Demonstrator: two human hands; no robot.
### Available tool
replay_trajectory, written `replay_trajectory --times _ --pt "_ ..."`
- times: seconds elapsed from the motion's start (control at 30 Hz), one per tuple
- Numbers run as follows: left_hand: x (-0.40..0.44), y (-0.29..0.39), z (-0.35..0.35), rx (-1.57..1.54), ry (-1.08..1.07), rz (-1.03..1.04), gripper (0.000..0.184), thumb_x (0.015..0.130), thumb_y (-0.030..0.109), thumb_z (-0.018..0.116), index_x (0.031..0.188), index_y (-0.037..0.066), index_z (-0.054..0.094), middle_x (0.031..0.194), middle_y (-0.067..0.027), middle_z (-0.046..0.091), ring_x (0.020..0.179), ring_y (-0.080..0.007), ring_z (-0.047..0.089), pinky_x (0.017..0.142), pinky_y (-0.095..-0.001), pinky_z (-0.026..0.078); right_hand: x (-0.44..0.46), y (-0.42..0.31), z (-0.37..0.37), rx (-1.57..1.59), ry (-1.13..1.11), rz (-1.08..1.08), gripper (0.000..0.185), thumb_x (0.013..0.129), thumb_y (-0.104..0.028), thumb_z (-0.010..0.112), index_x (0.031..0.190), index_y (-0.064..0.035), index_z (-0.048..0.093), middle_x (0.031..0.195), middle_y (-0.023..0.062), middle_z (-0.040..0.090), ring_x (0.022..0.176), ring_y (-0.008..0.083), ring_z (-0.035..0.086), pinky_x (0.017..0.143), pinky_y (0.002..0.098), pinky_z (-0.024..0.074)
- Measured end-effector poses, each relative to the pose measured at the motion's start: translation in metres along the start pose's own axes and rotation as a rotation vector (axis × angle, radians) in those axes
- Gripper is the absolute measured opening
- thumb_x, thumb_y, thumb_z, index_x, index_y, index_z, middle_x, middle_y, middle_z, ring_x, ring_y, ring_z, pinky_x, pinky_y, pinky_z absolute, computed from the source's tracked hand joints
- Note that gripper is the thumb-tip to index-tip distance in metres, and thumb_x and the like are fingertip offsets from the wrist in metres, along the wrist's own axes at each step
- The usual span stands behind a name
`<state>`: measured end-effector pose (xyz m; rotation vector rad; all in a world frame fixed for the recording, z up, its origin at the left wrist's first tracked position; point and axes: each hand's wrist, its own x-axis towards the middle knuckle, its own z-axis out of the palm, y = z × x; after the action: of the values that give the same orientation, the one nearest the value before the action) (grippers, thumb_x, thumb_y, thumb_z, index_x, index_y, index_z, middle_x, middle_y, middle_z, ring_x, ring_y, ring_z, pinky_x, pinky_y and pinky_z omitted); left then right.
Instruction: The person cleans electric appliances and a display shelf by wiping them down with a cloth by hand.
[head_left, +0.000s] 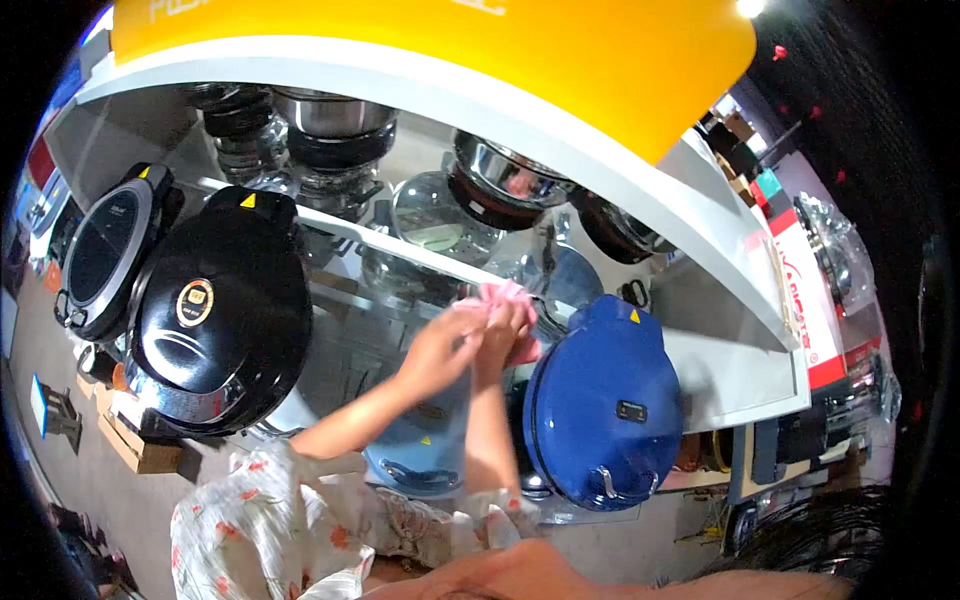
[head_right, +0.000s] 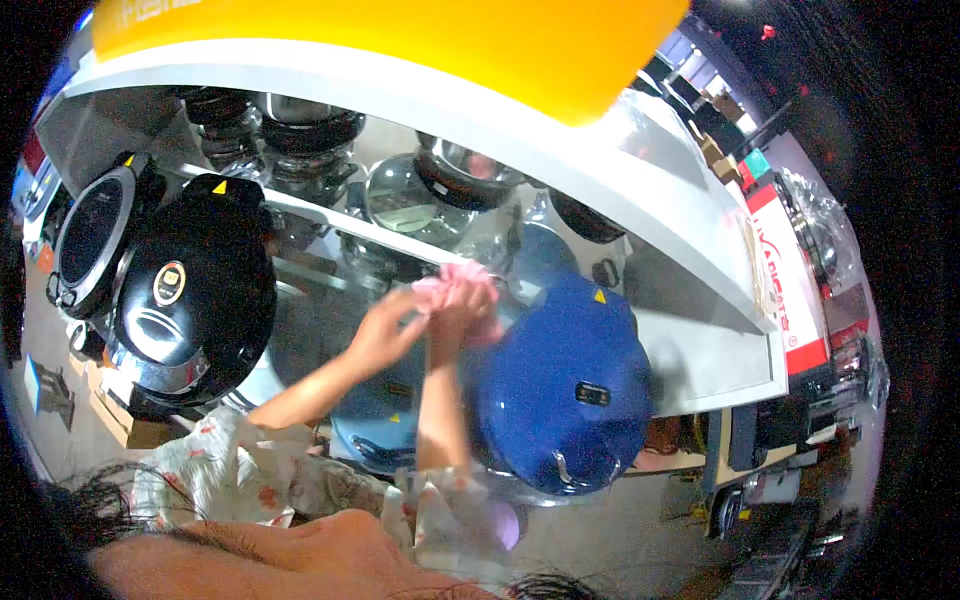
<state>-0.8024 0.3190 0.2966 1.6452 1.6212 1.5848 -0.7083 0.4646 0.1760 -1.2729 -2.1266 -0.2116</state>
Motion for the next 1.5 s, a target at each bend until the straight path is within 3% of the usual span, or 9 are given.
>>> replay_trajectory --times 0.33,0.57,0.63,0.7,0.83,1.0,1.23,1.3,1.5 --pt "-0.147 0.009 -0.087 -0.01 -0.244 -0.089 0.022 0.082 0.008 0.063 0.104 0.005 0.065 0.108 -0.0124 0.063 0.099 -0.0301 0.061 0.084 -0.0371 0.049 0.042 -0.085 0.01 0.481 -0.294 -0.241 0.056 0.062 -0.034 0.08 0.111 -0.0127 0.061 0.125 0.0159 0.051 0.121 0.035 0.044 0.102 0.0441 0.0346" --pt "-0.187 0.008 -0.136 0.023 -0.128 -0.194 0.017 0.08 0.004 0.061 0.096 0.003 0.068 0.097 -0.0121 0.067 0.088 -0.0281 0.064 0.077 -0.0348 0.051 0.12 -0.054 -0.002 0.015 -0.329 0.313 0.038 0.069 -0.039 0.075 0.097 -0.0136 0.071 0.122 0.0141 0.058 0.101 0.0285 0.058 0.087 0.0429 0.0462" --pt "-0.198 0.002 -0.139 -0.016 -0.101 -0.274 0.017 0.08 0.004 0.061 0.096 0.003 0.068 0.097 -0.0121 0.067 0.088 -0.0283 0.064 0.077 -0.0349 0.051 0.132 -0.076 0.02 0.7 -0.787 0.687 0.033 0.069 -0.04 0.074 0.095 -0.0187 0.075 0.111 0.0082 0.065 0.093 0.0236 0.062 0.088 0.0401 0.0456" --pt "-0.202 -0.002 -0.136 -0.07 -0.092 -0.321 0.017 0.08 0.004 0.061 0.096 0.002 0.068 0.097 -0.0123 0.067 0.088 -0.0287 0.064 0.077 -0.035 0.051 0.115 -0.128 0.038 0.268 -0.279 -0.007 0.033 0.07 -0.033 0.074 0.1 -0.0184 0.07 0.109 0.0054 0.066 0.102 0.0229 0.059 0.096 0.0395 0.0401" --pt "-0.189 0.006 -0.134 -0.043 -0.165 -0.239 0.017 0.081 0.004 0.061 0.097 0.002 0.067 0.097 -0.0127 0.066 0.088 -0.0286 0.064 0.076 -0.0346 0.051 0.087 -0.141 0.074 0.425 -0.321 -0.223 0.058 0.065 -0.044 0.075 0.111 -0.012 0.062 0.127 0.013 0.054 0.122 0.0342 0.043 0.103 0.0448 0.0326" --pt "-0.199 0.011 -0.146 -0.081 -0.07 -0.384 0.015 0.082 0.003 0.061 0.095 0.002 0.067 0.096 -0.0125 0.067 0.085 -0.0277 0.065 0.073 -0.0323 0.051 0.105 -0.056 -0.036 0.477 -0.431 0.445 0.03 0.068 -0.036 0.075 0.093 -0.0202 0.072 0.089 0.004 0.067 0.083 0.0191 0.063 0.08 0.0371 0.0484" --pt "-0.227 0.001 -0.145 0.022 -0.009 -0.339 0.014 0.079 0.003 0.062 0.092 0.002 0.068 0.094 -0.0123 0.067 0.083 -0.0289 0.065 0.071 -0.0341 0.052 0.066 -0.07 0.006 0.332 -0.504 0.165 0.032 0.064 -0.027 0.073 0.09 -0.0098 0.067 0.103 0.0115 0.066 0.101 0.0258 0.06 0.082 0.0417 0.0479" --pt "-0.218 0.003 -0.143 0.052 -0.054 -0.253 0.016 0.077 0.003 0.063 0.092 0.003 0.068 0.094 -0.0119 0.067 0.083 -0.0293 0.065 0.071 -0.0351 0.052 0.028 -0.127 -0.03 0.199 -0.367 -0.37 0.034 0.066 -0.023 0.071 0.097 -0.011 0.067 0.106 0.0125 0.065 0.104 0.0301 0.059 0.09 0.0412 0.0456" --pt "-0.222 0.007 -0.162 0.111 -0.042 -0.18 0.017 0.076 0.002 0.064 0.092 0.003 0.067 0.093 -0.0114 0.068 0.084 -0.029 0.065 0.073 -0.0366 0.052 0.059 -0.057 -0.026 0.424 -0.394 0.133 0.036 0.07 -0.017 0.068 0.105 -0.0081 0.065 0.105 0.0134 0.064 0.101 0.028 0.06 0.088 0.0388 0.0482"
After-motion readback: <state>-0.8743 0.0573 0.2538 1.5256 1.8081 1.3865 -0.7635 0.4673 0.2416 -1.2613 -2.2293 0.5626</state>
